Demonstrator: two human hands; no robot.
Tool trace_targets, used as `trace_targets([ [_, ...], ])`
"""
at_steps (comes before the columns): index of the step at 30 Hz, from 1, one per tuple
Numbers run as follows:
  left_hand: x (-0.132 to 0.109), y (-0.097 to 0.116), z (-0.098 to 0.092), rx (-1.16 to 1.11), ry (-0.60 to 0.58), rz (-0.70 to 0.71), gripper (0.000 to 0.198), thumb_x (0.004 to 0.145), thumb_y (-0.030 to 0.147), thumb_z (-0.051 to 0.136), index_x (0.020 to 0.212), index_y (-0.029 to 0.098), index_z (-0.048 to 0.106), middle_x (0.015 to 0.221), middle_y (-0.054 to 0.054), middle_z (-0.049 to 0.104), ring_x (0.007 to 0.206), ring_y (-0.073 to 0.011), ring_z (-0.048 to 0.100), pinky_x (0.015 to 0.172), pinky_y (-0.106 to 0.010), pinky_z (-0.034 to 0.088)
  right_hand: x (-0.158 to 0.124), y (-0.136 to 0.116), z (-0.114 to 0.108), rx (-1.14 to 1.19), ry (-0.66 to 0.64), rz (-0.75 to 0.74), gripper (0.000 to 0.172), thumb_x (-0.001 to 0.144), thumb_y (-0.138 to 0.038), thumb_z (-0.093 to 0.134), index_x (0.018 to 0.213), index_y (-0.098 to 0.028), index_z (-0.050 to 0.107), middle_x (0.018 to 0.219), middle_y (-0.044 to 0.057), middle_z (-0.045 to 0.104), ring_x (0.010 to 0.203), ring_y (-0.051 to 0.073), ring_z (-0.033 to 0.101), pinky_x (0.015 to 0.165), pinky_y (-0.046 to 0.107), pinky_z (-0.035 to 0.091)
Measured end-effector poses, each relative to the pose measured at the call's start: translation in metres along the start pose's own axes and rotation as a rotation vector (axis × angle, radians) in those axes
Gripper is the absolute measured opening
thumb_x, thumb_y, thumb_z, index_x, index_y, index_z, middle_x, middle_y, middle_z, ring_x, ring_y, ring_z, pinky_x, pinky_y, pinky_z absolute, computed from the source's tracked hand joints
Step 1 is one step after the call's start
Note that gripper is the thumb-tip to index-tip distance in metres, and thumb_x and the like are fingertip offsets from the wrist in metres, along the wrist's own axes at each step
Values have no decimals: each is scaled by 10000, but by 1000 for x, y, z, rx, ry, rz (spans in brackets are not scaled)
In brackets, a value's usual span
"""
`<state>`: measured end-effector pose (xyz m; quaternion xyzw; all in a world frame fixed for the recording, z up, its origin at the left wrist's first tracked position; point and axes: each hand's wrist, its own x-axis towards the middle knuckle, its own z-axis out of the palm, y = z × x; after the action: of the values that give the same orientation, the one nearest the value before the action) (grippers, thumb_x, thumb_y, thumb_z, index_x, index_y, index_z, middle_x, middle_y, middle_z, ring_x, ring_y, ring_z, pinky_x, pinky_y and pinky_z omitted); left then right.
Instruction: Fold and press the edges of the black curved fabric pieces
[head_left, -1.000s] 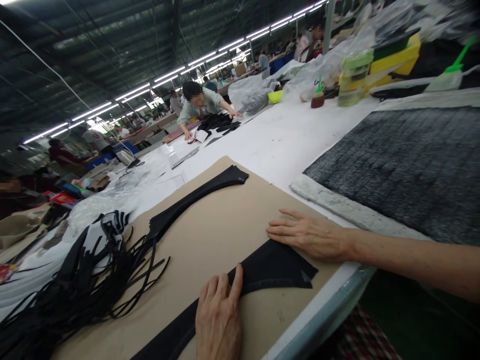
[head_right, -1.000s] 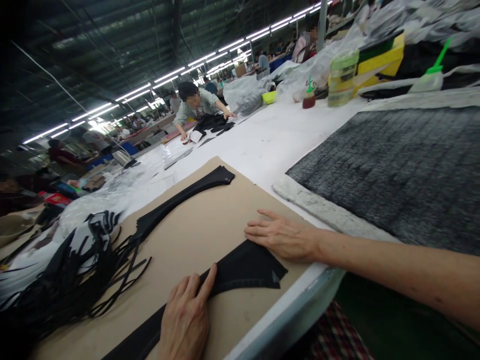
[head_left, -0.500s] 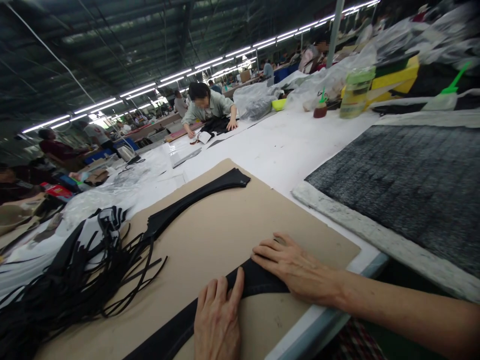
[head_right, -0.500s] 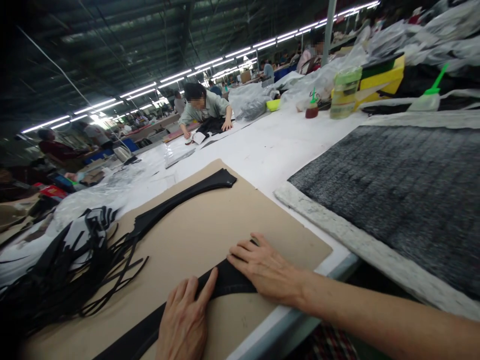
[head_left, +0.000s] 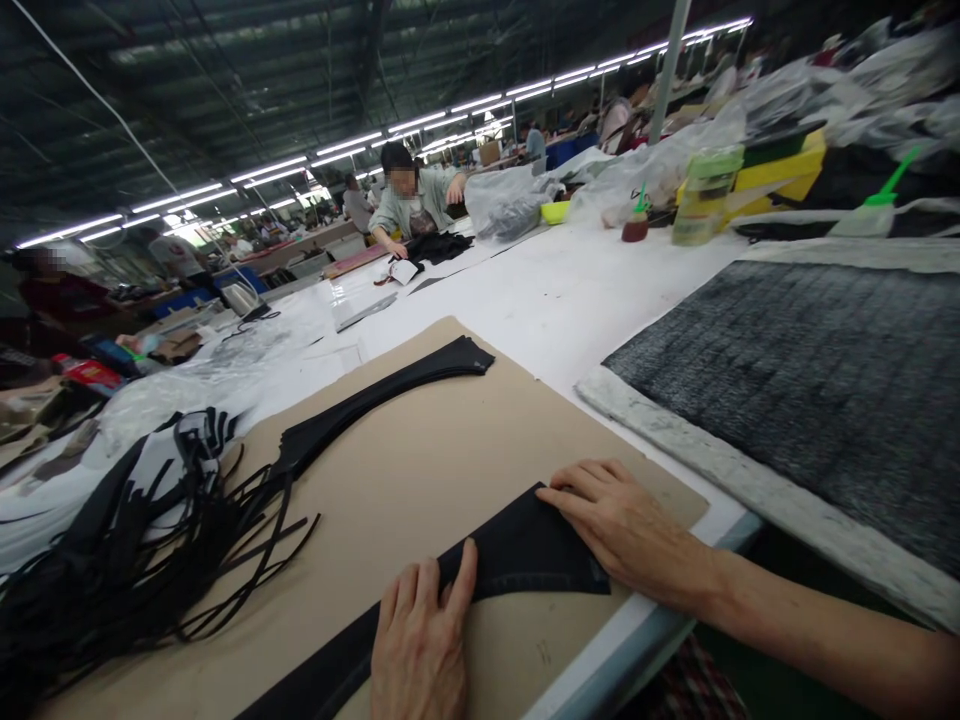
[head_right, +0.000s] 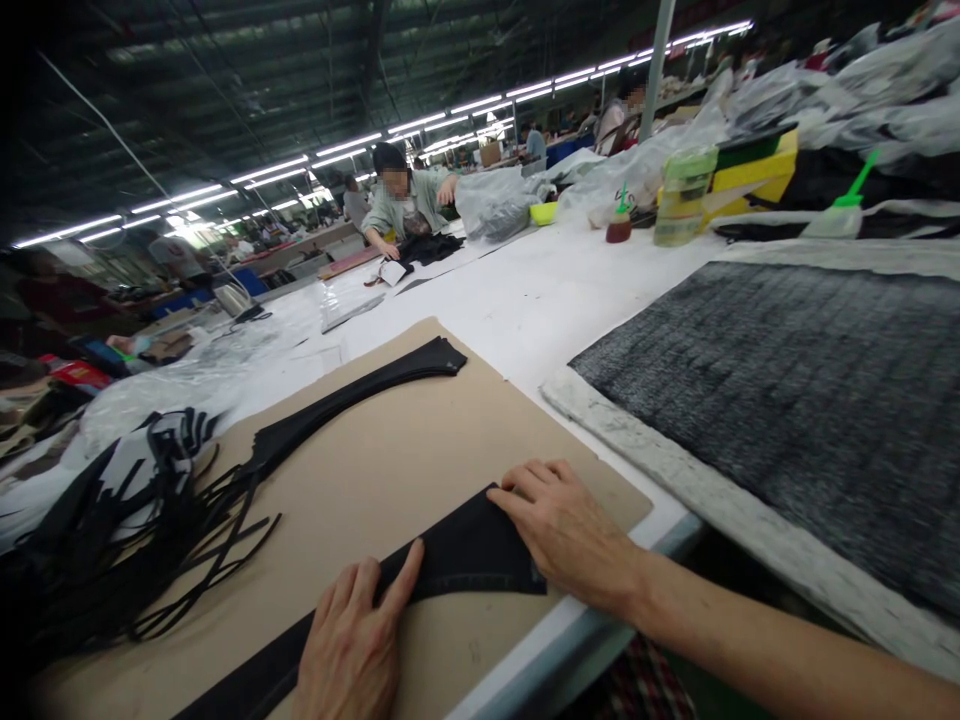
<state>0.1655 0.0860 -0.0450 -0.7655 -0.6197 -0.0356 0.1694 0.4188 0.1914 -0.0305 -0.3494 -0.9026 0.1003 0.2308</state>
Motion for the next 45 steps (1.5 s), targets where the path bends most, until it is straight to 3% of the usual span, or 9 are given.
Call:
trace_targets([
  [4,-1,-2,-1,-46,6,-32,719,755,-50,442,1374,314,479,942,-52,520,881,-229,498,806,-369,419,-6,3,4,14,39,5,279,945,-91,448,1144,-178,624,1033,74,604,940,229,514,855,399,342],
  [7,9,-2,-5,-127,66,-91,567,818,-28,433,1265,294,567,1034,-67,531,941,-234,516,792,-374,422,-8,4,6,17,55,16,248,941,-94,464,1110,-168,630,1019,73,609,930,228,511,850,396,332],
  [10,36,7,-12,-288,126,-29,349,912,86,461,1207,236,571,1080,-77,554,962,-229,529,798,-365,448,-6,4,6,23,55,21,231,932,-94,488,1101,-164,629,1020,71,608,927,227,508,851,395,324],
  [13,72,27,-13,-454,48,63,226,937,125,474,1116,205,585,984,-53,594,894,-205,547,790,-341,484,-5,3,6,34,33,25,223,914,-88,512,1085,-168,628,1019,67,607,921,225,505,840,388,322],
  [16,100,47,-6,-446,-32,77,141,913,113,522,987,197,608,929,-39,609,867,-211,555,792,-356,504,-6,5,7,30,13,33,210,898,-103,546,1079,-171,626,1012,64,605,925,228,498,839,385,321],
  [19,112,57,2,-384,-34,68,104,908,113,534,907,189,603,897,-37,606,851,-212,558,785,-358,511,-7,6,8,10,-8,31,232,872,-111,577,1093,-164,623,1032,68,602,940,234,489,850,389,318],
  [28,119,57,1,-298,-43,116,139,907,107,532,814,197,582,846,-32,593,815,-213,547,733,-341,492,-8,6,7,1,-21,20,225,873,-119,554,1085,-143,624,1010,78,597,918,234,478,841,391,314],
  [45,114,61,6,-255,70,136,161,904,71,523,800,188,558,802,-23,568,781,-201,542,698,-313,474,-9,5,10,-43,-7,-6,236,853,-99,538,1073,-126,618,1001,82,593,917,235,474,849,410,326],
])
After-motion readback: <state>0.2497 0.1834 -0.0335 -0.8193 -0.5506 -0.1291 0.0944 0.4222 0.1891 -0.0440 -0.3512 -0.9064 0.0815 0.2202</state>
